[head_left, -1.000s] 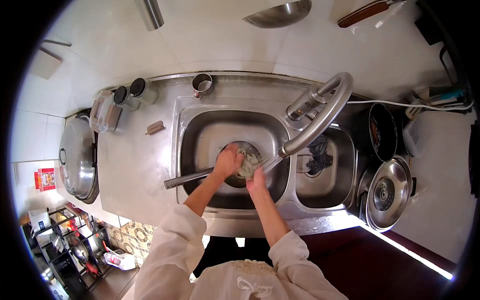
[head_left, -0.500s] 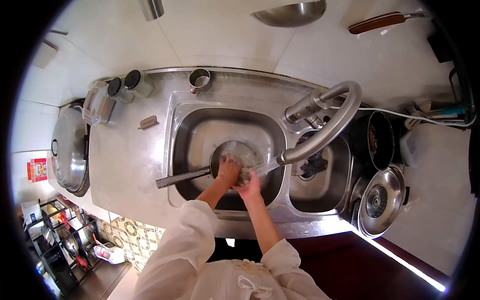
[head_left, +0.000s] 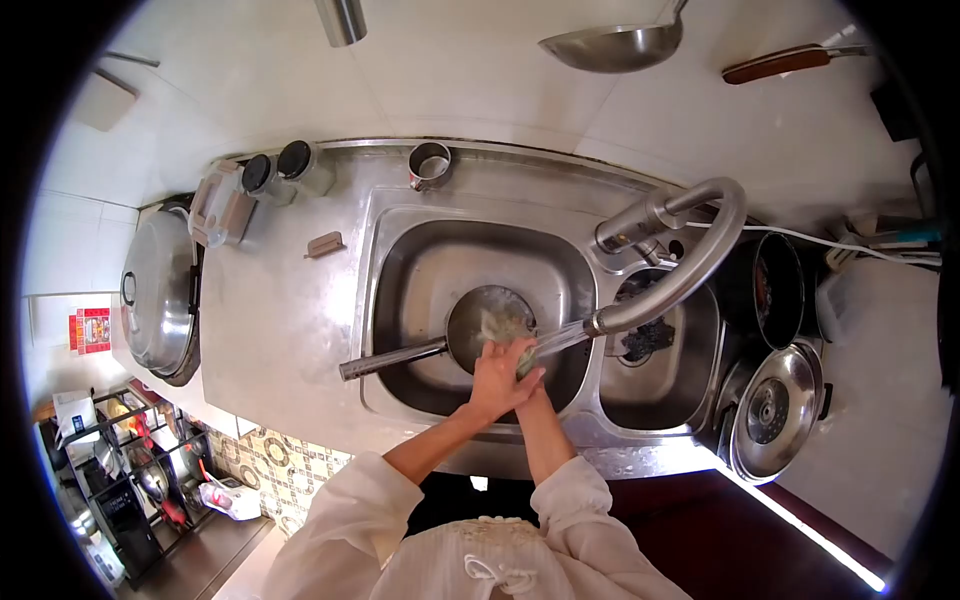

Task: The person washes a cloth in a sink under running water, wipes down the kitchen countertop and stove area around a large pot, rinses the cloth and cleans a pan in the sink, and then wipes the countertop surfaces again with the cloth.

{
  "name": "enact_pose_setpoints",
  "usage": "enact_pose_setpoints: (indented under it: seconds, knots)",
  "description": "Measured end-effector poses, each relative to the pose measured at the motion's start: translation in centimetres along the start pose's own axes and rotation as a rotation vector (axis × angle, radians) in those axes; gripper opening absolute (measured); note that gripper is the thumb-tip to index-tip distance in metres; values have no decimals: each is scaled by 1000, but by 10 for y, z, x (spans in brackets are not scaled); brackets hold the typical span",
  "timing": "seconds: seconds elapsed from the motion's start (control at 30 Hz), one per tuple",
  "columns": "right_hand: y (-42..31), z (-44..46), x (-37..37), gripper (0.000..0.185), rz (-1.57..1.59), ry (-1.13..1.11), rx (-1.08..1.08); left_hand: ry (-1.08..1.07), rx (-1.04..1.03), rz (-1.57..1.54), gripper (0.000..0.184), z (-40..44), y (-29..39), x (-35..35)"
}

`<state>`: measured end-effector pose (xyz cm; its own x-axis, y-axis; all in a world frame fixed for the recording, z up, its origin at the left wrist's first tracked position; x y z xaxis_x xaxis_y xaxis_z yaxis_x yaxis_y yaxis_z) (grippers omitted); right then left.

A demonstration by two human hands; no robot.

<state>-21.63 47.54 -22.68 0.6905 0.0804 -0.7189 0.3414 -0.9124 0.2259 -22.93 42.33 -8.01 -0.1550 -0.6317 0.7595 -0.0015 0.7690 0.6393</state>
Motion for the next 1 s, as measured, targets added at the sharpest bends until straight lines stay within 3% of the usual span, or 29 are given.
enact_pose_setpoints:
  seconds: [0.07, 0.23, 0.37, 0.47, 0.5, 0.57, 0.6, 0.63, 0.67, 0.7, 0.77, 0.83, 0.87, 1.0]
  knots:
    - [-5, 7, -7, 39, -32, 14, 14, 99, 15, 35, 39, 7, -14, -12]
    - [-3, 25, 11, 35, -169, 74, 117, 67, 95, 106, 34, 34, -42, -4]
    - [14, -13, -44, 44, -435, 371, 245, 12, 267, 141, 38, 52, -66, -13]
    - [3, -6, -11, 45, -460, 345, 347, 0, 448, 230, 40, 59, -93, -23]
    - [1, -15, -21, 45, -465, 344, 350, 2, 447, 225, 40, 62, -101, -27]
    - [6, -42, -47, 52, -477, 403, 141, 26, 409, 143, 47, 64, -112, -34]
    - [0, -43, -37, 52, -479, 408, 141, 19, 275, 210, 52, 64, -107, -35]
    - [-5, -41, -23, 60, -379, 388, 66, 18, 278, 207, 52, 59, -106, -37]
    - [-7, -38, -9, 68, -277, 367, -8, -84, 166, 414, 51, 54, -102, -43]
    - [-4, -41, -12, 68, -281, 369, -5, -185, 49, 618, 50, 52, -99, -50]
    - [3, -53, -23, 75, -327, 502, 103, -262, 19, 683, 47, 56, -114, -70]
    - [2, -52, -22, 78, -358, 497, 123, -420, -46, 828, 44, 59, -129, -89]
    - [2, -50, -22, 77, -318, 496, 116, -341, -136, 863, 33, 54, -129, -90]
    - [-8, -35, -13, 74, -177, 448, 51, -483, -11, 820, 33, 69, -130, -94]
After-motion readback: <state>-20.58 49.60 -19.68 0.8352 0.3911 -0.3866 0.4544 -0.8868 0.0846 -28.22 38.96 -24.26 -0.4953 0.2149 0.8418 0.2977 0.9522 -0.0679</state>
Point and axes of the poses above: each hand's wrist, its own z-axis towards the middle knuckle, its own x-axis out of the back of the hand, y = z × x, the point moved 4 cm from there along z, towards the middle knuckle, and after that the axes turned 13 degrees about z, right-handed, at the moved point
